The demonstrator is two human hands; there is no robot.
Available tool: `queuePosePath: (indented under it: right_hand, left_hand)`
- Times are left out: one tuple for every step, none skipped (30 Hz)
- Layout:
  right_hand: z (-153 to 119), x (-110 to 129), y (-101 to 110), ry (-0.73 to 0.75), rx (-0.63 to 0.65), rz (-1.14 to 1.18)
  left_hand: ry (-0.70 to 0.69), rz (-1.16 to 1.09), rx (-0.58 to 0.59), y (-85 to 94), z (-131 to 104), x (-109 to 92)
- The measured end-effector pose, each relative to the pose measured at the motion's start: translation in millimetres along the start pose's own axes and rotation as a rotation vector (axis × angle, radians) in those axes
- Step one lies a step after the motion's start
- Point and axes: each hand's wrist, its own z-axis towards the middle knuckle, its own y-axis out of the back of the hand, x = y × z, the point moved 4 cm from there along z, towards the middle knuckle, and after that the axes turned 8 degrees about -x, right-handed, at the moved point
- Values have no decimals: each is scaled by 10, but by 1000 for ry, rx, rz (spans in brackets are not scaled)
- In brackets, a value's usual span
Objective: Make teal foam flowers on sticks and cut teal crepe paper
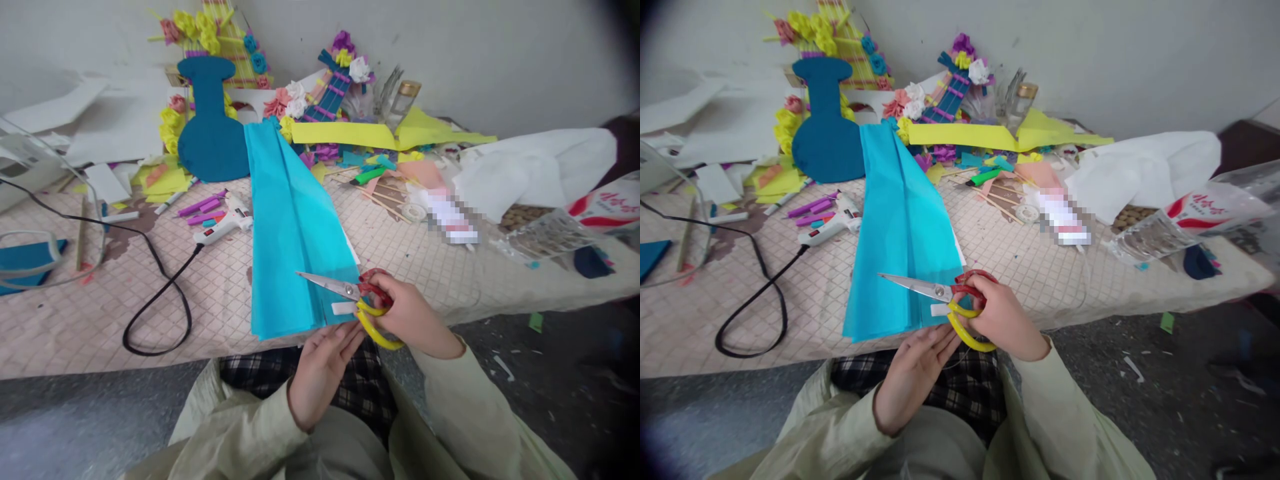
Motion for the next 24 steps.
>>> queuePosePath:
  right_hand:
    - [3, -1, 0, 5, 4, -2]
    - [7, 0, 0, 8, 11, -4]
    - [11, 2, 0, 10, 18, -6]
    - [16, 4, -2, 11, 24, -8]
    - [21, 5, -4, 10, 28, -9]
    - [26, 5, -5, 7, 27, -8]
    - [33, 5, -6, 6, 22, -2]
    - [38, 5, -8, 7, 17, 5]
    - [44, 6, -10, 10, 13, 12]
    - [48, 8, -13, 14, 12, 16]
    - [50, 12, -16, 18, 14, 15]
    - [52, 18, -19, 22, 18, 11]
    - [51, 25, -20, 23, 19, 2]
    - [50, 33, -19, 21, 21, -8]
    - [48, 41, -17, 15, 23, -12]
    - [46, 48, -11, 8, 26, -8]
    - [45, 51, 0, 3, 29, 5]
    - [48, 47, 19, -3, 26, 25]
    - [58, 30, 53, -18, 8, 46]
    - [74, -7, 102, -49, -31, 58]
    - [96, -63, 165, -93, -86, 56]
    - [123, -133, 235, -144, -146, 44]
    - [153, -211, 307, -196, -203, 16]
    - [184, -287, 376, -239, -251, -29]
  left_hand:
    - [0, -2, -8, 3, 2, 0]
    - [1, -3, -15, 6, 3, 0]
    - [3, -3, -21, 7, 4, 2]
    - [3, -2, -23, 7, 4, 4]
    - [5, -1, -22, 6, 3, 7]
    - [8, 2, -17, 4, 2, 9]
    - [8, 2, -10, 2, 0, 10]
    - [9, 1, -5, 2, -1, 9]
    - [10, 0, -1, 3, -2, 8]
    - [9, -2, -2, 5, -3, 6]
    - [10, -6, -6, 8, -2, 5]
    - [12, -10, -14, 12, -2, 4]
    - [17, -13, -21, 14, 0, 5]
    - [23, -13, -26, 15, 1, 6]
    - [25, -11, -29, 13, 1, 5]
    - [27, -7, -31, 10, 1, 4]
    - [27, -3, -31, 5, -1, 1]
    - [27, 1, -32, 1, -3, -3]
    - [26, 2, -35, -1, -6, -7]
    - [28, 4, -39, -2, -10, -11]
    - [31, 6, -41, 0, -14, -15]
    - [32, 9, -40, 5, -17, -18]
    - [30, 15, -40, 15, -21, -21]
    - [26, 23, -39, 29, -23, -23]
